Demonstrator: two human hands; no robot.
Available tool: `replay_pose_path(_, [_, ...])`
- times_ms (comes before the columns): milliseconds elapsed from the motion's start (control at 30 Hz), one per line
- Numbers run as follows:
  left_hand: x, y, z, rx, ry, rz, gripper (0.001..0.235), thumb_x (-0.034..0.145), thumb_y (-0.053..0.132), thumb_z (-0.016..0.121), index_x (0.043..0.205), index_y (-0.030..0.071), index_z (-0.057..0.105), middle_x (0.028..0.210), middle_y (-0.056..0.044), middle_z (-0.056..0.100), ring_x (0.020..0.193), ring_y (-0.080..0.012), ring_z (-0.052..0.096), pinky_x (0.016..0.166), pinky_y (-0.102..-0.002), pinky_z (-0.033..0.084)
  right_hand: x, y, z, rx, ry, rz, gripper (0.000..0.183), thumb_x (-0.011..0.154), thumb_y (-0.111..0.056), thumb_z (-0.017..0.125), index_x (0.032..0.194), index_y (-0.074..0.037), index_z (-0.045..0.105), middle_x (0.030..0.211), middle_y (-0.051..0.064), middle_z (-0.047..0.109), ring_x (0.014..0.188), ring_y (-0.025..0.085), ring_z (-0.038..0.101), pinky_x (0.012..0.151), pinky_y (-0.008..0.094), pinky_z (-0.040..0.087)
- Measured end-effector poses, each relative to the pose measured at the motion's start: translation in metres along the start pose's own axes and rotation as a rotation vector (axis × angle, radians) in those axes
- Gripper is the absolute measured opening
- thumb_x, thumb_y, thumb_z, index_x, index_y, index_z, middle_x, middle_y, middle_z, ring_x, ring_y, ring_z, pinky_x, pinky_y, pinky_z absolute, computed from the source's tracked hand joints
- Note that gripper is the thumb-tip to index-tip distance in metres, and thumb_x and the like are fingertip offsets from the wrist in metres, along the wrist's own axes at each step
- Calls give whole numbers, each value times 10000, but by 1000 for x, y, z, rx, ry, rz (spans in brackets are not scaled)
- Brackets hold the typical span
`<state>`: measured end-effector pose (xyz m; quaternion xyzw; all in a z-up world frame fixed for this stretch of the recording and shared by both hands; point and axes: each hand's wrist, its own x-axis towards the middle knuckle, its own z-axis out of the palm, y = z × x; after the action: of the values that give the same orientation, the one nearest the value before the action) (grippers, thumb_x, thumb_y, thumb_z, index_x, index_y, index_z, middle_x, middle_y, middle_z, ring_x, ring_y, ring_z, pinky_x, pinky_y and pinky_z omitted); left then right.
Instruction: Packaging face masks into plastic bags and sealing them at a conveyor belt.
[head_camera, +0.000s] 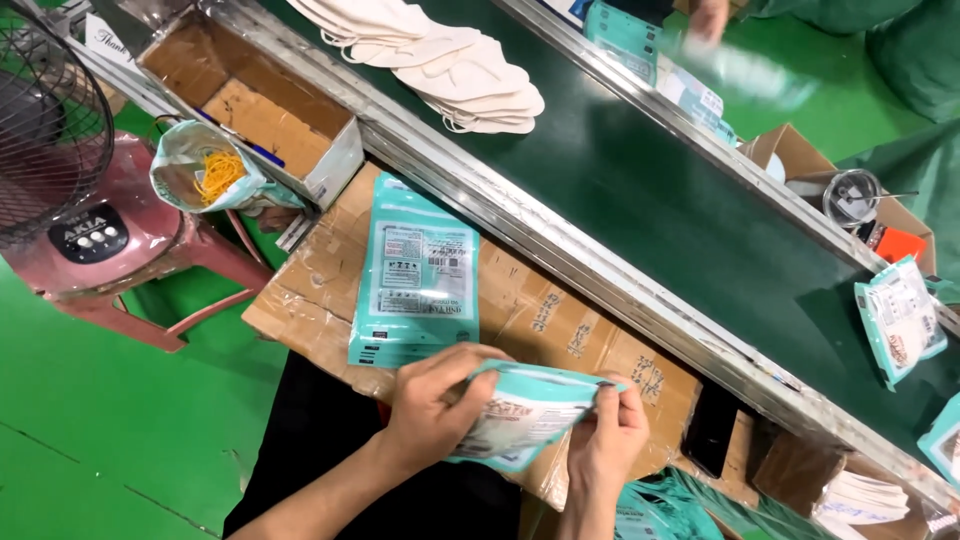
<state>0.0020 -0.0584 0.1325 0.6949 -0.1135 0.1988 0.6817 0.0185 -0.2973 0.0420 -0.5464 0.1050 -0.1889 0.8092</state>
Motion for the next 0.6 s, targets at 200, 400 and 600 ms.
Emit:
replay_pose_path(200, [-11,-18,1,137,117,-274,186,918,41,709,801,-92,654,756,-145,701,629,-205,632,577,-325,505,-5,11,-12,-80,-114,89,90,1031,-4,616,950,35,617,942,49,683,821,86,603,739,223,479])
replay_pose_path(400, [-1,1,2,59,-9,-99,145,901,71,702,984,-46,721,925,-110,771,813,-160,758,704,-273,594,-13,6,5,54,-221,101,39,953,-32,628,960,3,612,975,69,666,878,134,636,794,289,535])
replay_pose_path(600, [-1,6,1,7,-85,-169,130,874,95,736,925,-24,744,918,-103,790,792,-195,770,695,-302,604,-15,6,7,43,-160,81,79,1005,-36,638,1029,40,644,1017,95,638,896,160,599,821,311,504])
